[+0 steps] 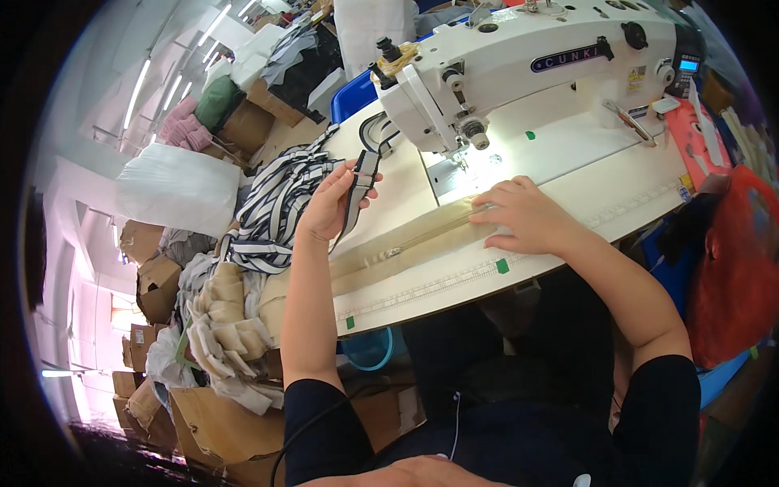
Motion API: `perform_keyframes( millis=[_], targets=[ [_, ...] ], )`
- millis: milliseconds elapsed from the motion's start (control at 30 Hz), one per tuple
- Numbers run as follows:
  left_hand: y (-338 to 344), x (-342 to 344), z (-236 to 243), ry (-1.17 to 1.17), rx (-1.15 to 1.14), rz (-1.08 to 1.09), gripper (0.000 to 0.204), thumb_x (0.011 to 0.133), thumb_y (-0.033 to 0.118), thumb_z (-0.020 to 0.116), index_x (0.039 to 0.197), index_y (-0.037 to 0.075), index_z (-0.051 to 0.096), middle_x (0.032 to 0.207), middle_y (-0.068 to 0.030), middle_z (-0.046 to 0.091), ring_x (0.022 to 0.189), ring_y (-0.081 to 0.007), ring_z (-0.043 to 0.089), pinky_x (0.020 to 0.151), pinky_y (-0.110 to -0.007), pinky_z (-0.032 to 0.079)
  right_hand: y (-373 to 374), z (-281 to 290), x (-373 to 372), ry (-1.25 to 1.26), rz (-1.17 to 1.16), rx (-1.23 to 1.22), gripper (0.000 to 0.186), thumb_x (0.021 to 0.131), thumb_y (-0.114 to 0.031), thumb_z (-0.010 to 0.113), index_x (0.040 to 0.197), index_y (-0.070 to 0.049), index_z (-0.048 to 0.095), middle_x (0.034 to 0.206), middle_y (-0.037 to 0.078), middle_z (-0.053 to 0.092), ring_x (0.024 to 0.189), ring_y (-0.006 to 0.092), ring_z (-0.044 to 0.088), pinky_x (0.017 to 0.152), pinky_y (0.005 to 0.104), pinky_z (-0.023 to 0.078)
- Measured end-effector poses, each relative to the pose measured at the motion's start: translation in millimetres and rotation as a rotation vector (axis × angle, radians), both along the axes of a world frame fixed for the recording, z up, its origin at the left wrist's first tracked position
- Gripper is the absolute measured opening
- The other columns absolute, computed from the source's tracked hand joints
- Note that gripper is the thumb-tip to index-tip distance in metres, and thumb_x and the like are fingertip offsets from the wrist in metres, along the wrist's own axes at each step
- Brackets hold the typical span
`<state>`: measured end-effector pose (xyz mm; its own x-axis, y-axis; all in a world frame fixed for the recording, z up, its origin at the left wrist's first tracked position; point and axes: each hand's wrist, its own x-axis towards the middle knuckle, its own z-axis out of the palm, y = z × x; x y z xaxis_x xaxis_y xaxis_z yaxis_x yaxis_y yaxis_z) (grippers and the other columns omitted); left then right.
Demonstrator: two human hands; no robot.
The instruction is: Using an industrial sewing machine to sew fabric straps or pieces.
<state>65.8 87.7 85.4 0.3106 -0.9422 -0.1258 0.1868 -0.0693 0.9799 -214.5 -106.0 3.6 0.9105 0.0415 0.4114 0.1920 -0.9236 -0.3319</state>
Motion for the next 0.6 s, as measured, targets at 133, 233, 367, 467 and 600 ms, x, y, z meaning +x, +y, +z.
perform_keyframes(
  millis=[133,233,367,467,600],
  targets=[
    [9,3,12,-0.058,-0.01,0.037,0.028,0.098,0.02,0.053,0.123,0.007,0.051,0.112,-0.0113,0.063,0.085,-0.0146,0.058,0.07,-0.025,0.044,1,-1,2,-0.031,0.014,0.022,0.037,0.076,-0.03,0.073,0.11,-0.017,0.066,0.12,0.001,0.058,0.115,0.0206,0.05,0.098,0.0376,0.034],
    [2,-12,18,-0.326,0.016,0.088,0.021,0.095,0.011,0.055,0.115,0.006,0.055,0.104,-0.0065,0.064,0.082,-0.0107,0.057,0.069,-0.023,0.043,0,0,-1,-0.046,-0.006,0.008,0.037,0.076,-0.031,0.073,0.11,-0.017,0.065,0.12,0.002,0.058,0.115,0.0207,0.05,0.098,0.0376,0.034],
    [-17,-79,3,-0.927,0.197,0.117,0.026,0.082,0.005,0.069,0.107,0.006,0.06,0.096,-0.0049,0.061,0.085,-0.0124,0.058,0.077,-0.026,0.046,0,-7,2,-0.044,-0.046,-0.018,0.039,0.076,-0.032,0.073,0.111,-0.017,0.065,0.12,0.002,0.057,0.116,0.0207,0.049,0.098,0.0374,0.034],
    [-23,-103,-30,-1.13,-0.015,0.019,0.027,0.079,0.006,0.071,0.104,0.006,0.061,0.102,-0.0099,0.059,0.092,-0.0225,0.059,0.081,-0.032,0.047,3,-1,2,-0.055,-0.054,-0.026,0.038,0.077,-0.034,0.072,0.111,-0.017,0.066,0.119,0.003,0.057,0.116,0.0208,0.049,0.099,0.0374,0.034],
    [-37,-115,-51,-1.09,-0.109,-0.02,0.028,0.078,0.008,0.071,0.103,0.006,0.062,0.104,-0.0109,0.06,0.095,-0.0286,0.059,0.081,-0.035,0.048,3,5,0,0.028,-0.044,-0.014,0.037,0.076,-0.033,0.073,0.107,-0.014,0.068,0.119,0.005,0.056,0.118,0.0228,0.048,0.099,0.0389,0.034]
  ],
)
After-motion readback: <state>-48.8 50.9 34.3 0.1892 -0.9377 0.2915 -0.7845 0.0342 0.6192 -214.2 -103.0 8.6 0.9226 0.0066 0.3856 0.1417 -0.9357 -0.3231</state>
